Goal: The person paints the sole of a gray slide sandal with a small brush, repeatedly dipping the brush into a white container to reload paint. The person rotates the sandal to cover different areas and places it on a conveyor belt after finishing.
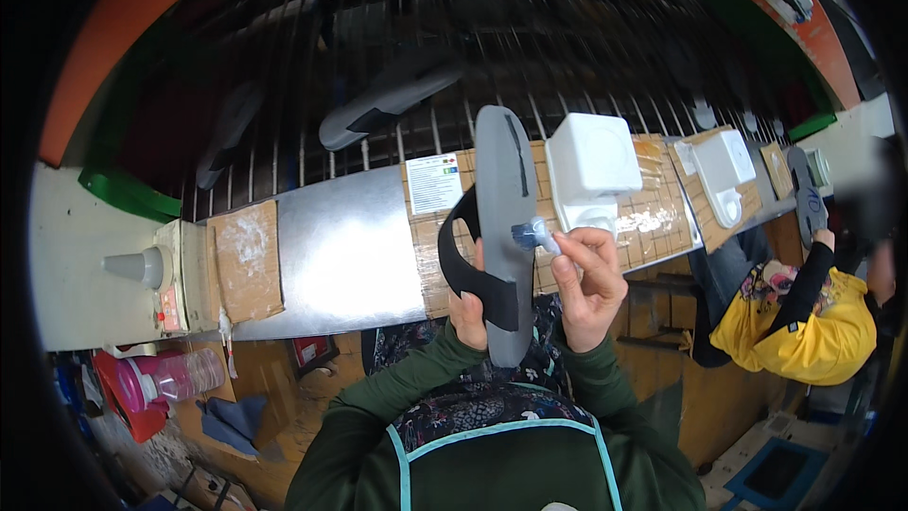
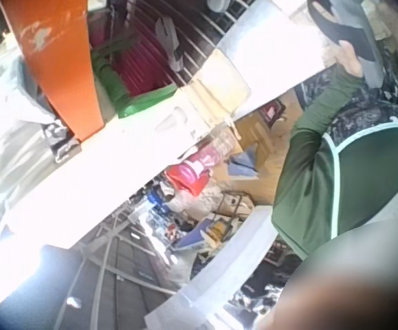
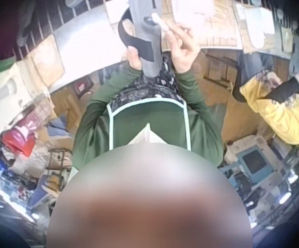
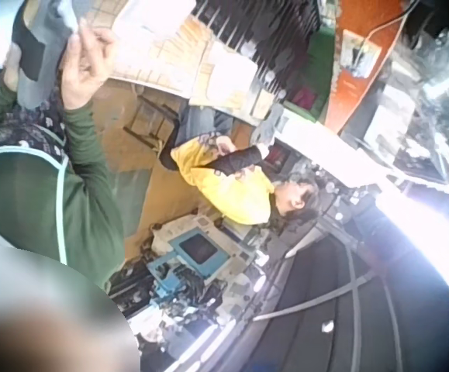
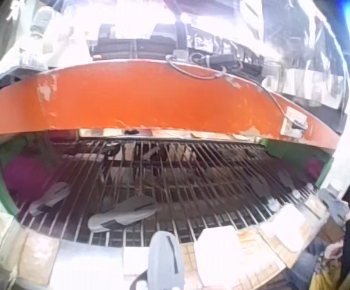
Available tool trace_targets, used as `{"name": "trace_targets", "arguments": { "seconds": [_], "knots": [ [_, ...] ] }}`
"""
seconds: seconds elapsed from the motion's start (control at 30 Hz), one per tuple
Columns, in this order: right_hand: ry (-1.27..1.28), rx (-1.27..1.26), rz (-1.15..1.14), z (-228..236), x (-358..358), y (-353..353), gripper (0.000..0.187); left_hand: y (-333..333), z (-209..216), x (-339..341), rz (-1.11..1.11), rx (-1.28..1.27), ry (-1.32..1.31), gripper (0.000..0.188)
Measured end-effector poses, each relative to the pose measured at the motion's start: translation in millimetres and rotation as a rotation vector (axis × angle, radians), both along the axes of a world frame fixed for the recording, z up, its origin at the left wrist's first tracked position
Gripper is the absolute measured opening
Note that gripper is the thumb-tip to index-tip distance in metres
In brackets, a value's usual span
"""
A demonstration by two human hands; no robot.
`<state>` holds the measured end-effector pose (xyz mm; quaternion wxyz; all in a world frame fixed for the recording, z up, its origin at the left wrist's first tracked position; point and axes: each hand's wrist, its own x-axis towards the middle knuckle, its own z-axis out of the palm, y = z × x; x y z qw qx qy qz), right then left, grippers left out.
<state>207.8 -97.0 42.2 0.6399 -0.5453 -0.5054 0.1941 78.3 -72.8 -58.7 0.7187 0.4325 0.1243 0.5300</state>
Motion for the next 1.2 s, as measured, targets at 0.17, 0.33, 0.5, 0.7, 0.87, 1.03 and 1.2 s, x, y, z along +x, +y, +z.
{"name": "trace_targets", "arguments": {
  "seconds": [0.17,0.33,0.5,0.7,0.87,1.03,1.2],
  "knots": [
    [0.067,-0.062,0.045,-4,-12,9,0.022,-3,-5,-12,0.052,0.158,0.09,0.076],
    [0.058,-0.057,0.045,2,-11,19,0.021,-2,0,-21,0.115,0.253,0.212,0.074],
    [0.014,-0.057,0.048,13,0,29,0.021,6,-6,-23,0.204,0.477,0.214,0.051],
    [0.005,-0.09,0.046,24,17,36,0.02,17,-7,-31,0.195,0.547,0.277,0.046],
    [-0.165,-0.055,0.006,30,36,42,0.02,22,-2,-38,0.132,0.585,0.303,0.044],
    [-0.282,0.022,0.018,33,54,42,0.019,28,1,-45,0.088,0.655,0.352,0.079],
    [-0.413,0.101,0.059,33,67,43,0.019,33,-4,-54,0.145,0.827,0.367,0.061]
  ]
}}
